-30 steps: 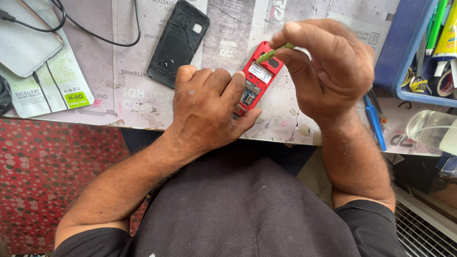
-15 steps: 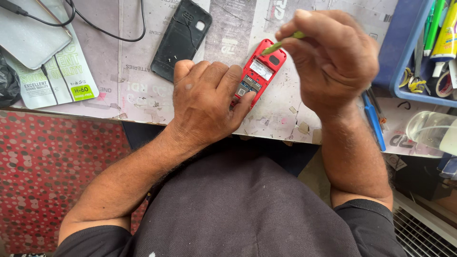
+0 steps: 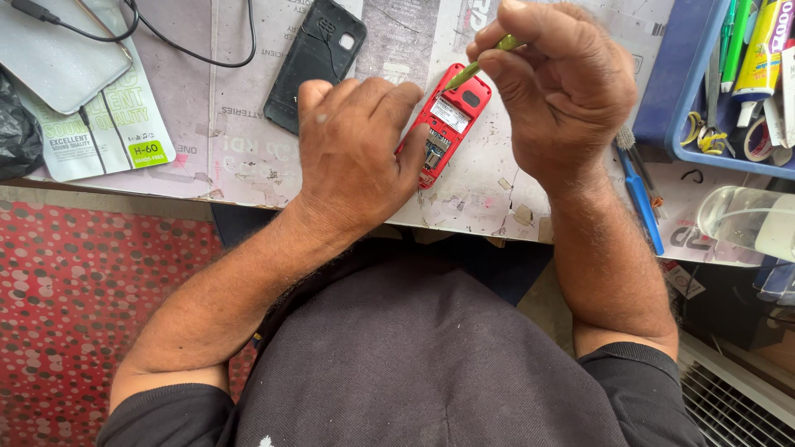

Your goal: The person uses a green screwdriver to remove screws from the back of a red mobile phone, then uses a blue plastic pry tool to separate the back cover from the phone body. The person continues to pry around the edges to fully detach the back cover.

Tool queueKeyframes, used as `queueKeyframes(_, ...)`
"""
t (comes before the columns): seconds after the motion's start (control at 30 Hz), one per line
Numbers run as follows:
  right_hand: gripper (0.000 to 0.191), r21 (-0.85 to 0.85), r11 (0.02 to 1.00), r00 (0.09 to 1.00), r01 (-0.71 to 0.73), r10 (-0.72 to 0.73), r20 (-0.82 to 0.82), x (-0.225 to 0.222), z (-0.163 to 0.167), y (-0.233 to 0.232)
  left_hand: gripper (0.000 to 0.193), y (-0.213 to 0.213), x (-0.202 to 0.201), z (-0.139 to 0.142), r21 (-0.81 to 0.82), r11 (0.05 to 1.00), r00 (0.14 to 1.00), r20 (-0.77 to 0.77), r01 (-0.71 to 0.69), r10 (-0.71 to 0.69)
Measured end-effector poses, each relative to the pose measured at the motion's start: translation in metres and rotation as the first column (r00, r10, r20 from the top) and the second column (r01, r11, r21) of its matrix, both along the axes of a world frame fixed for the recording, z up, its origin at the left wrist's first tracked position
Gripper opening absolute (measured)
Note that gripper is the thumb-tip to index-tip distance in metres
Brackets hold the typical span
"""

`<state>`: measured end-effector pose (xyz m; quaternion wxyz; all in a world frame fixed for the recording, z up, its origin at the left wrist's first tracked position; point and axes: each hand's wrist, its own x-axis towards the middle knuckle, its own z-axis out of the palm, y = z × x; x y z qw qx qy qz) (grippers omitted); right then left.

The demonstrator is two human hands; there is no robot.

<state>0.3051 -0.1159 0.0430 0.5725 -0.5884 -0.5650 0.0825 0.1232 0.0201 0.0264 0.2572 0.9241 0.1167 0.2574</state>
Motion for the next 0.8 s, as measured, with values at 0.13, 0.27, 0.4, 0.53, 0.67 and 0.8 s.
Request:
queueKeyframes(0.13,0.033,0.038,0.999,0.997,0.004,-0.001,-0.083,0.001,0.006,-0.004,0.023,0.004,0.004,0.003,0.035,0.999,1.000,0.020,-0.007,0.006)
queueKeyframes(0.27,0.033,0.100,0.995,0.994,0.018,-0.007,-0.111,-0.001,0.010,-0.006,0.024,0.005,0.015,0.004,0.026,0.999,0.998,0.055,0.029,-0.030)
queueKeyframes(0.4,0.031,0.158,0.987,0.993,0.012,0.006,-0.115,-0.003,0.012,-0.005,0.014,0.003,0.026,0.003,0.072,0.997,0.998,0.065,0.019,-0.023)
queueKeyframes(0.53,0.025,0.219,0.970,0.981,0.108,-0.068,-0.184,0.000,0.014,-0.008,0.010,0.028,-0.001,0.003,0.175,0.984,0.999,0.029,-0.035,0.031)
queueKeyframes(0.67,0.027,0.165,0.974,0.963,0.158,-0.115,-0.246,0.005,0.015,-0.021,0.006,0.065,-0.039,0.005,0.247,0.965,0.993,-0.046,-0.093,0.107)
queueKeyframes(0.8,0.029,0.116,0.980,0.957,0.164,-0.129,-0.261,0.010,0.008,-0.030,0.010,0.080,-0.048,0.013,0.297,0.952,0.989,-0.096,-0.079,0.112)
